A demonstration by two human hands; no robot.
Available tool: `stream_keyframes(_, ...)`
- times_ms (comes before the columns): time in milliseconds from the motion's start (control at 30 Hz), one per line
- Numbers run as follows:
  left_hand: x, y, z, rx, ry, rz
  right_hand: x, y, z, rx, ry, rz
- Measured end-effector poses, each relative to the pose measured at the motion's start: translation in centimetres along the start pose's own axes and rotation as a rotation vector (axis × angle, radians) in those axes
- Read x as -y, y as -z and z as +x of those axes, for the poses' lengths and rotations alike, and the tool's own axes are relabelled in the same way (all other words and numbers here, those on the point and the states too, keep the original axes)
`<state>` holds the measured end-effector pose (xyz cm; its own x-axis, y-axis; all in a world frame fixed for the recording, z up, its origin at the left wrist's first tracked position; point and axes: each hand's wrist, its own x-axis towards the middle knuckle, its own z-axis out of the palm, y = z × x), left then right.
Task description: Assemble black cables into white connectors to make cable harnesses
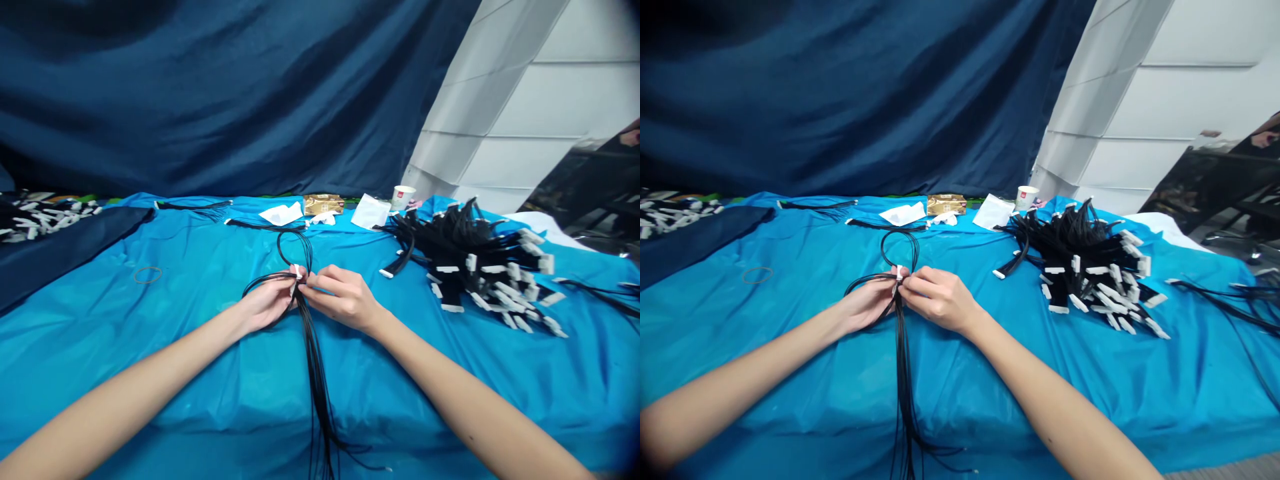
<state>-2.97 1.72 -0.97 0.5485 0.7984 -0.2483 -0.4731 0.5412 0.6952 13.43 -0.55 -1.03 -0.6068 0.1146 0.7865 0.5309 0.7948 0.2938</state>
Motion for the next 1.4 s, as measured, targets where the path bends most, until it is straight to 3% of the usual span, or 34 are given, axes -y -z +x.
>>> stream_keyframes(300,0.1,-0.4,-0.1,0.014,-0.01,-0.026,0.3,0.0,0.3,-0.027,0.006,-0.034)
stream_keyframes(900,0.6,0.7,0.6,0.078,-0.058,0.008,0.3,-0.2,0.2,0.017,-0.054,0.036)
stream_keyframes(1133,0.5,0.4,0.5,0.009,-0.095,0.031,1.4,-0.7,0.2,-0.062,-0.324,0.286)
stream_keyframes(1267,0.5,0.4,0.5,-0.01,-0.126,0.142,1.7,0.0,1.3,-0.236,-0.763,0.631)
stream_keyframes(1400,0.7,0.4,0.2,-0.049,-0.1,0.336,0.6,0.8,1.9,-0.462,-1.223,1.065)
